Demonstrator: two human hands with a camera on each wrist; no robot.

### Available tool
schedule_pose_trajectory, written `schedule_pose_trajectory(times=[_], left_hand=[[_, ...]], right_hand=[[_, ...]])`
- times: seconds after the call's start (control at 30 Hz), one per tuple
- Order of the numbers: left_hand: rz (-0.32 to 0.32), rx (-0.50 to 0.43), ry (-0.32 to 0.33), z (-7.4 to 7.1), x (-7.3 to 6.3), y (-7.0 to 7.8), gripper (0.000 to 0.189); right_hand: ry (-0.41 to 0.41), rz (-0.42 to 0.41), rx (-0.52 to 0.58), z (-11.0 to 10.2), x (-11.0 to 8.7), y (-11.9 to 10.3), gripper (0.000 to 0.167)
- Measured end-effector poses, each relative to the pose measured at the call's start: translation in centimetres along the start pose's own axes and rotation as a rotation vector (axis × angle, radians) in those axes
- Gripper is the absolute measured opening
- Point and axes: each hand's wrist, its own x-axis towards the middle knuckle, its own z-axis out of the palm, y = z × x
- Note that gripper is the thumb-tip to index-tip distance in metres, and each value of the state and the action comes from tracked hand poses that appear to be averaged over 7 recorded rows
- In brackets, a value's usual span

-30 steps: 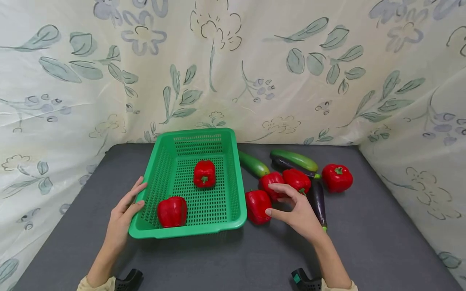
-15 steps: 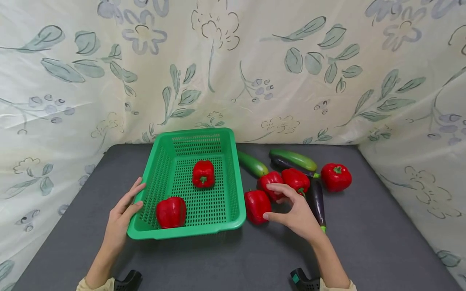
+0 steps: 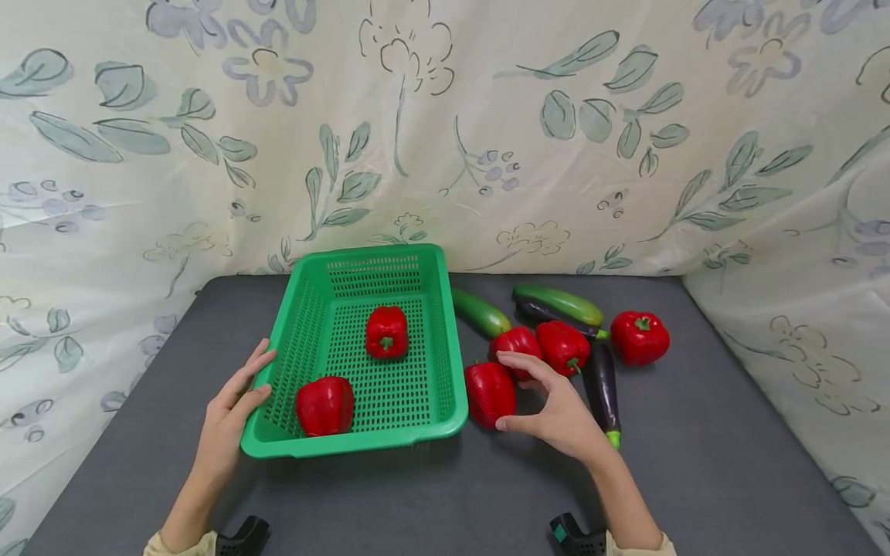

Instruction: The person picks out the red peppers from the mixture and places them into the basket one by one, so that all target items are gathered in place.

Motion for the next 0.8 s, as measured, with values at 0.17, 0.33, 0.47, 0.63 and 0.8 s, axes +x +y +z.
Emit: schedule_pose_trajectory(times=[0.17,0.33,0.47,0.63,0.8], left_hand=[[0.001,0.006,0.002,0.02,-0.02,-0.02,0.042],[0.007,0.006,0.007,0.01,-0.06,-0.17,0.042],[-0.001,0.011,0.010,-0.03,-0.14,-0.18,0.042],[-0.008,0.013,0.005,-0.04,-0.11,-0.05,0.042],[0.004,0.006,0.007,0.07,-0.05,-0.03,0.042]], right_hand=[[-0.022,0.017,-0.007,0.15,0.05,0.12,0.084],[-0.026,0.038,-0.017,0.40,0.04,0.33,0.085],[-0.025,0.037,-0.037,0.65,-0.04,0.21,0.086],[-0.016,0.055,-0.072,0.88,-0.01,0.11,0.087],[0.002,0.044,-0.098,0.91,-0.08,0.13,0.088]])
